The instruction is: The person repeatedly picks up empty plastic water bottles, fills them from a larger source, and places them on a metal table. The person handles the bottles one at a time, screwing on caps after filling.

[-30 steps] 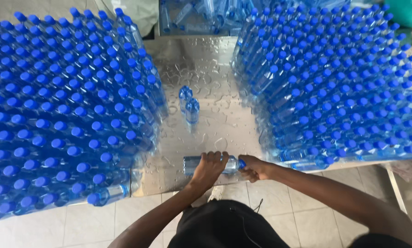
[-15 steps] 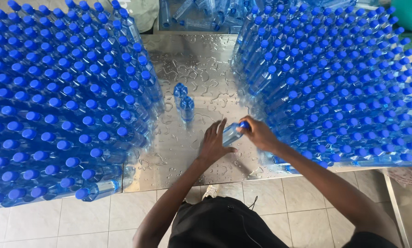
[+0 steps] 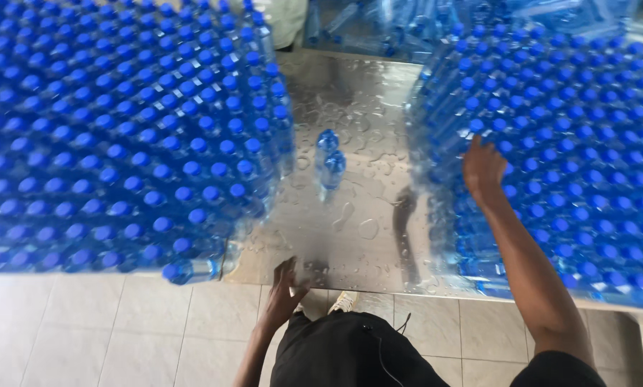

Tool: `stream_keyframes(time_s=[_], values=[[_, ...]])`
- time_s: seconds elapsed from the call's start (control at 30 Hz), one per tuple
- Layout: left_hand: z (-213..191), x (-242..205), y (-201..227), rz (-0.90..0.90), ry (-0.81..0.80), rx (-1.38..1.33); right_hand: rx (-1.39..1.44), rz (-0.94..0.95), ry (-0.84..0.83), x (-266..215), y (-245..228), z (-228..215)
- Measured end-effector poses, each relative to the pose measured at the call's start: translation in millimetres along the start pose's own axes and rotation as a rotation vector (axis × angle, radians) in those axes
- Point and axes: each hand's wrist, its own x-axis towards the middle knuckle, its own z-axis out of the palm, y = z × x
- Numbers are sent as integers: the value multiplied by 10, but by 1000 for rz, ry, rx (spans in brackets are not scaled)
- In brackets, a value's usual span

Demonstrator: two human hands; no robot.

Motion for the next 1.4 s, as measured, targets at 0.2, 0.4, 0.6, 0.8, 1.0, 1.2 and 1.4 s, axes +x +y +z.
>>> stream_keyframes(time_s=[0.2, 0.4, 0.6, 0.8, 1.0, 1.2, 1.4], values=[[-38, -358, -681, 12, 183, -234, 210, -261, 167, -948, -1560, -113], [-214, -256, -491, -20, 272, -260, 933, -547, -341, -1904, -4004, 217], [-606, -41, -291, 230, 416, -130, 919, -301, -279, -2063, -4733, 289], [-678, 343, -212, 241, 466, -181, 818, -418, -338, -2273, -3976, 182], [-221, 851, -114, 436, 480, -85, 916, -405, -222, -2726, -2827, -10], [329, 1450, -191, 267, 384, -41, 635, -714, 202, -2684, -2756, -501], [322, 1520, 132, 312, 139, 495, 648, -492, 56, -2325, -2283, -37]])
